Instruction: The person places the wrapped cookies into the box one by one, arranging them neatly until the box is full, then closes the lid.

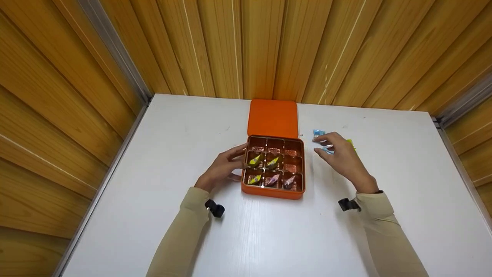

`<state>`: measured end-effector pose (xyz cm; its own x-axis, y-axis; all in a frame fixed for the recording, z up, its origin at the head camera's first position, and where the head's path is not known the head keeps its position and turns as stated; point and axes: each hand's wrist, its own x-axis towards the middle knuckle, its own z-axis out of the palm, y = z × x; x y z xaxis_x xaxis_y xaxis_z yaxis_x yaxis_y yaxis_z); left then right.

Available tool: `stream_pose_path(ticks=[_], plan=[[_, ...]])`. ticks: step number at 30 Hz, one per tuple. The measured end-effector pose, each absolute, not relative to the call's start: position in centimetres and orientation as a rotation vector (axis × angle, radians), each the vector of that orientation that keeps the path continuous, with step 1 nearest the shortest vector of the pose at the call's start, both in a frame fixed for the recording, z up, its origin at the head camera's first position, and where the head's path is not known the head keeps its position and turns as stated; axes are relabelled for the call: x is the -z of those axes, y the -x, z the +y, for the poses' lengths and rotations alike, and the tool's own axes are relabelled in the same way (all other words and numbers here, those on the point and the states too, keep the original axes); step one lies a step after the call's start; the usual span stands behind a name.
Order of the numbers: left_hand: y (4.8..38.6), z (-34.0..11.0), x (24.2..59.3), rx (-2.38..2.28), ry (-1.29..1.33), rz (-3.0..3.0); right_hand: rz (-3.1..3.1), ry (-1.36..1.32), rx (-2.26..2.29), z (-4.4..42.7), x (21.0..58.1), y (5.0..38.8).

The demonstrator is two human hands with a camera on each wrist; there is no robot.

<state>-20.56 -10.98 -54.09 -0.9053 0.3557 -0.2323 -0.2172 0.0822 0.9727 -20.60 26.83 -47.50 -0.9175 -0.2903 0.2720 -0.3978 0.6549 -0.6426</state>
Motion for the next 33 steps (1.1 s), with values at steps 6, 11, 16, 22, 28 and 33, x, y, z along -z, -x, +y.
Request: stream_pose_path(ticks=[6, 11, 16, 22, 28, 33], plan=[[20.6, -11.0, 54.1, -1.885, -0.124, 1.946, -2.715, -0.478, -1.097, 28.2, 48.0, 20.2], [20.6, -11.0, 54.2, -1.887, -0.13, 1.944, -2.722, -0.416, -1.075, 29.4, 48.4, 19.9], [20.6, -11.0, 54.1, -1.892, -0.126, 1.936, -2.742, -0.345, -1.061, 30.2, 48.5, 19.8], [20.5, -11.1, 54.1, -1.898, -0.123, 1.921, -2.775, -0.261, -1.032, 31.1, 48.6, 19.6], [20.6, -11.0, 54.2, -1.899, -0.12, 1.926, -2.828, -0.18, -1.001, 32.0, 48.6, 19.5], [20.5, -11.0, 54.1, -1.893, -0.119, 1.928, -2.879, -0.138, -0.957, 32.8, 48.9, 19.4]])
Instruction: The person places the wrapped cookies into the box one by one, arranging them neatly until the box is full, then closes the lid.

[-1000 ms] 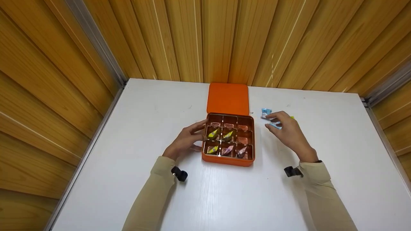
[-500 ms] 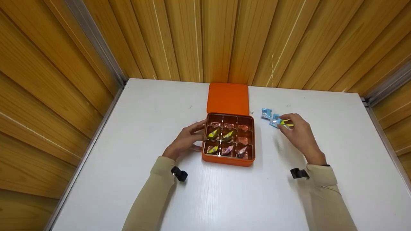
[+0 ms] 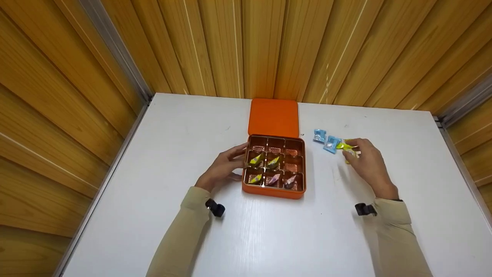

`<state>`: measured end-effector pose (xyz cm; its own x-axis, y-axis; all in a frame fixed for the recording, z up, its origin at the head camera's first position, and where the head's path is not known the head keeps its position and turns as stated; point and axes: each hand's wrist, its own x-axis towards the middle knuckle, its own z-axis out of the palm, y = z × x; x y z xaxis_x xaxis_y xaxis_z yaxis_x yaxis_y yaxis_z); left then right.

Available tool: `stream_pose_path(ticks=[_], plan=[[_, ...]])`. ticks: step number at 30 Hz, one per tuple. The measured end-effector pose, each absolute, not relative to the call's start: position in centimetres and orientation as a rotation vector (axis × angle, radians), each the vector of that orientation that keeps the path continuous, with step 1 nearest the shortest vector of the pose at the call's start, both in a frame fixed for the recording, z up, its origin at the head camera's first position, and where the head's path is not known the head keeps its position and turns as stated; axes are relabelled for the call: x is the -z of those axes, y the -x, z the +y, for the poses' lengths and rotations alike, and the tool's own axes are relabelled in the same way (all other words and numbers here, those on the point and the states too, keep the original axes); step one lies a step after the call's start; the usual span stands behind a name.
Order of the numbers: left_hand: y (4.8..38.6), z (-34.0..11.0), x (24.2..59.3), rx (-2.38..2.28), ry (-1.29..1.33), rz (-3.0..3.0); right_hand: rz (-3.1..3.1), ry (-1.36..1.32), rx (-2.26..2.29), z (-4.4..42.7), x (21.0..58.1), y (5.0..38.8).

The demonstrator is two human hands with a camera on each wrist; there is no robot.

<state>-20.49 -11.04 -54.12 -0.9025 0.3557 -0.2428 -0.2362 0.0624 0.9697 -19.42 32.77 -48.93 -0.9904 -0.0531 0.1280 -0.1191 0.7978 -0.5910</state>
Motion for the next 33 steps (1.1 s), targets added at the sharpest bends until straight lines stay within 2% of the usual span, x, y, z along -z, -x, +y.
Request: stream_pose_path(ticks=[7, 19, 33], plan=[[20.5, -11.1, 54.1, -1.894, -0.137, 1.925, -2.955, -0.01, -0.891, 33.4, 49.4, 19.7], [20.6, -11.0, 54.1, -1.884, -0.16, 1.948, -2.973, 0.055, -0.847, 33.9, 50.7, 20.6], [20.5, -11.0, 54.3, -1.893, -0.14, 1.935, -3.066, 0.015, -0.846, 33.7, 52.1, 21.2]])
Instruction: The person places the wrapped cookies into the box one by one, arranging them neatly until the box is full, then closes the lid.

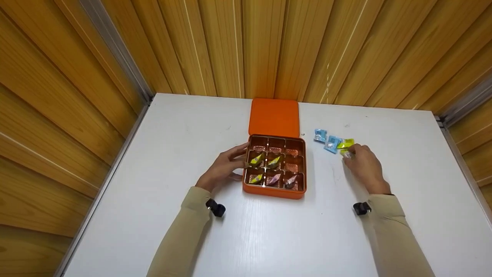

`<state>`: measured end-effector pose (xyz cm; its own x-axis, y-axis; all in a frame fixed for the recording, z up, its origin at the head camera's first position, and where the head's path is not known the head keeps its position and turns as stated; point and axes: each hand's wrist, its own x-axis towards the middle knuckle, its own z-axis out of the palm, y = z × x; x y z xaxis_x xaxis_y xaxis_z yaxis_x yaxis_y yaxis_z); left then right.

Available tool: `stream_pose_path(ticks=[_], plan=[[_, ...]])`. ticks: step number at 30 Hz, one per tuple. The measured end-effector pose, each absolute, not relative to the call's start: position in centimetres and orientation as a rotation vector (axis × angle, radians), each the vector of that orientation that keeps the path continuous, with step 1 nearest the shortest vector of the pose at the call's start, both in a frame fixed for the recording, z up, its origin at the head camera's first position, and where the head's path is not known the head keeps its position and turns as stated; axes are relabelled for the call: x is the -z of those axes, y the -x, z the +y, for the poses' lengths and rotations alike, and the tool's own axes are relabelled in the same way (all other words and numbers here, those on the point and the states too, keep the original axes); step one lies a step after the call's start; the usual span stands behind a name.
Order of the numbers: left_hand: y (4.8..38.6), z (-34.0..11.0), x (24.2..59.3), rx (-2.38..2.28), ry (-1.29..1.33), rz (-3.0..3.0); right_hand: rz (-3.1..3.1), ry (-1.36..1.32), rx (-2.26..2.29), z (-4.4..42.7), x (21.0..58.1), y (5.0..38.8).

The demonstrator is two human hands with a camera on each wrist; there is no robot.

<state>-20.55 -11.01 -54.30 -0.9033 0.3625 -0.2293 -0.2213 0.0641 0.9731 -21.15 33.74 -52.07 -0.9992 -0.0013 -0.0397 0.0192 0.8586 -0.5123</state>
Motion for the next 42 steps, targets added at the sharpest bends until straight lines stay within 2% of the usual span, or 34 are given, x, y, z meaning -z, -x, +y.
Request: stream_pose_path(ticks=[15, 42], plan=[[20.48, -11.07, 54.26, -1.908, -0.13, 1.912, 3.039, 0.048, 0.807, 33.87, 52.63, 20.93], [20.4, -11.09, 54.02, -1.89, -0.136, 1.917, 3.082, -0.022, 0.889, 34.27, 52.33, 20.86]])
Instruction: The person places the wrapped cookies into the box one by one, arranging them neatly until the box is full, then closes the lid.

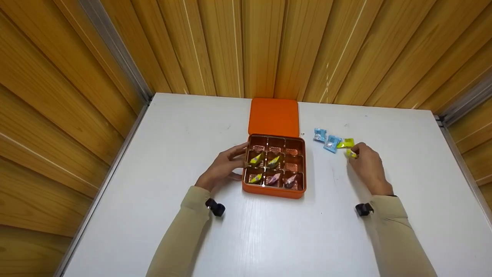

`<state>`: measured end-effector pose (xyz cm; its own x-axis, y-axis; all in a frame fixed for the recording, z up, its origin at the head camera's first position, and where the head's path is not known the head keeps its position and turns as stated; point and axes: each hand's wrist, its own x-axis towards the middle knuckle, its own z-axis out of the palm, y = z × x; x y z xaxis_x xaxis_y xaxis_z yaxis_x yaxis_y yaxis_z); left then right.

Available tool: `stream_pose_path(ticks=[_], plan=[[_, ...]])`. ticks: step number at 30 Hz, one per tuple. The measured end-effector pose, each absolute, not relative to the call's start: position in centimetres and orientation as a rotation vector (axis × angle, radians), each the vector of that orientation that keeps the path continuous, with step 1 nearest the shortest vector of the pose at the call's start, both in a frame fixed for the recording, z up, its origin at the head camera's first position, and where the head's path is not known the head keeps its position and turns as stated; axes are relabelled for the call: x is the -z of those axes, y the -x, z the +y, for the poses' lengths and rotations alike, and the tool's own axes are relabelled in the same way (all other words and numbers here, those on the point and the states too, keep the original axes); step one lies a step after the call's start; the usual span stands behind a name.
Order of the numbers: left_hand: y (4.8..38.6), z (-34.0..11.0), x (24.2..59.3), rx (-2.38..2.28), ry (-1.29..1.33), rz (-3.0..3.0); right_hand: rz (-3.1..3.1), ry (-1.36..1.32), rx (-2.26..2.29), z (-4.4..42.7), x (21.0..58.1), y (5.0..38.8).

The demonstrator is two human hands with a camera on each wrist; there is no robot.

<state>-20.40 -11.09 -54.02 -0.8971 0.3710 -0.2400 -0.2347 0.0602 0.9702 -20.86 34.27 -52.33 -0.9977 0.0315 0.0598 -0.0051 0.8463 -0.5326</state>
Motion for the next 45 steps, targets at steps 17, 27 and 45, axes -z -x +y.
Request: stream_pose_path(ticks=[17, 27, 45], plan=[[20.4, -11.1, 54.1, -1.905, -0.14, 1.905, -2.978, 0.01, -0.971, 34.0, 51.8, 20.8], [20.5, -11.1, 54.1, -1.898, -0.133, 1.922, -2.946, -0.066, -0.958, 33.8, 51.4, 20.8], [20.6, -11.0, 54.2, -1.9, -0.128, 1.927, -2.901, -0.186, -1.043, 31.9, 49.6, 20.6]])
